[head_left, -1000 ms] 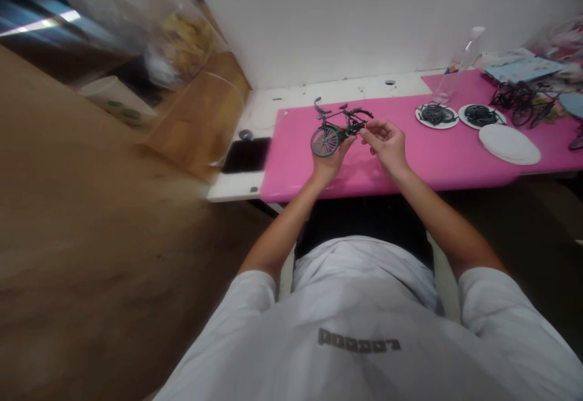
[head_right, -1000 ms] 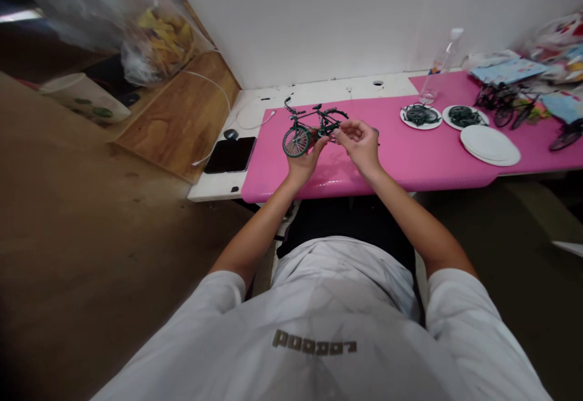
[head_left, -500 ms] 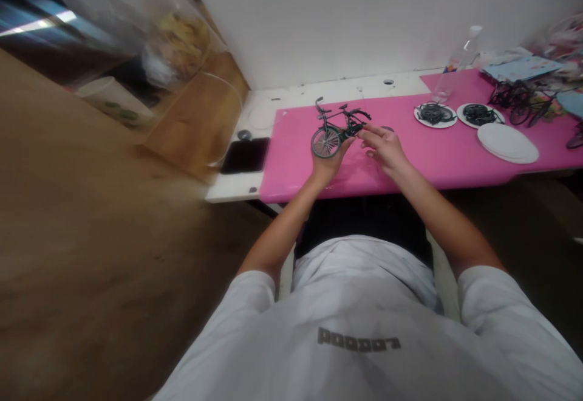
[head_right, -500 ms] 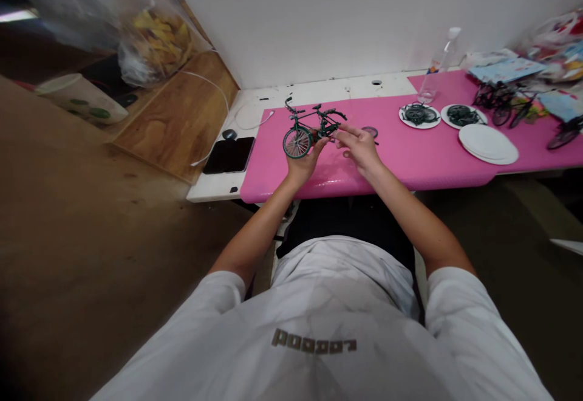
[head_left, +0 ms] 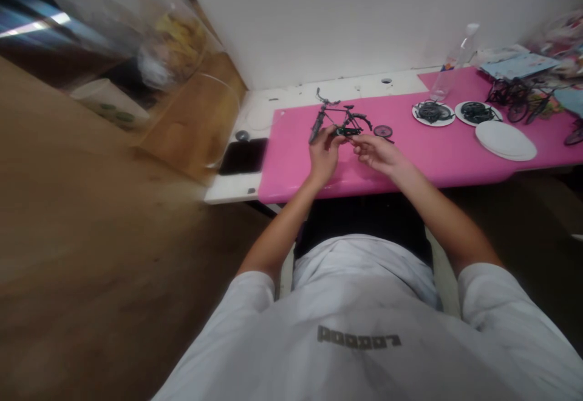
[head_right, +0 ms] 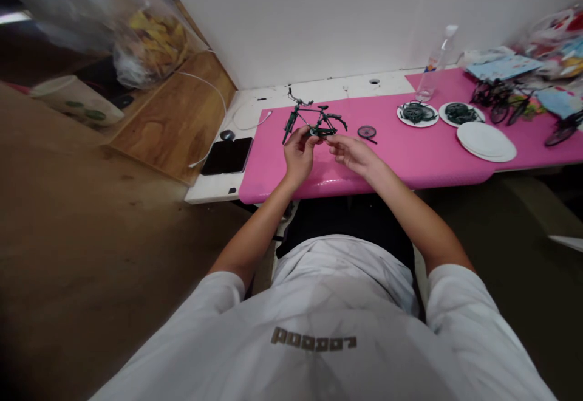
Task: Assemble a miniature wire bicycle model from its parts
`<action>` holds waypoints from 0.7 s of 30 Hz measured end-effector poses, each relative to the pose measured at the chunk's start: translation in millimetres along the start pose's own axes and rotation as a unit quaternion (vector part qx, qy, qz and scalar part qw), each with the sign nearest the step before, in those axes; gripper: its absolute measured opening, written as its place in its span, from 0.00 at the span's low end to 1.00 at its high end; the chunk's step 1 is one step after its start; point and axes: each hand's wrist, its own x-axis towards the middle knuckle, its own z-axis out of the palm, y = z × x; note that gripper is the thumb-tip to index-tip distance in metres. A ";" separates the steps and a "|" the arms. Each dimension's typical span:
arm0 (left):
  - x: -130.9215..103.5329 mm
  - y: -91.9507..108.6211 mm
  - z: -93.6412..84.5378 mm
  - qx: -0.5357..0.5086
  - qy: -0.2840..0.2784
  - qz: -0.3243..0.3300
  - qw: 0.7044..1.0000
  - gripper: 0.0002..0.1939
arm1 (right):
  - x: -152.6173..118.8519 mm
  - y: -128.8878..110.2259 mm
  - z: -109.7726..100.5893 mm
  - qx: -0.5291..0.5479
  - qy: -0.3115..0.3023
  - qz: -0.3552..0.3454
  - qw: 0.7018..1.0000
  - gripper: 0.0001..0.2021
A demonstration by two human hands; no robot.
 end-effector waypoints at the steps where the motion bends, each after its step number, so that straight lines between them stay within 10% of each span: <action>1: 0.5 0.8 -0.7 0.005 -0.001 0.001 1.000 0.26 | -0.1 0.8 -0.1 -0.003 0.005 -0.004 1.000 0.09; 21: 0.1 -6.2 -7.4 0.103 -0.043 0.000 0.994 0.20 | 7.2 17.0 -1.0 -0.131 0.092 -0.159 0.974 0.19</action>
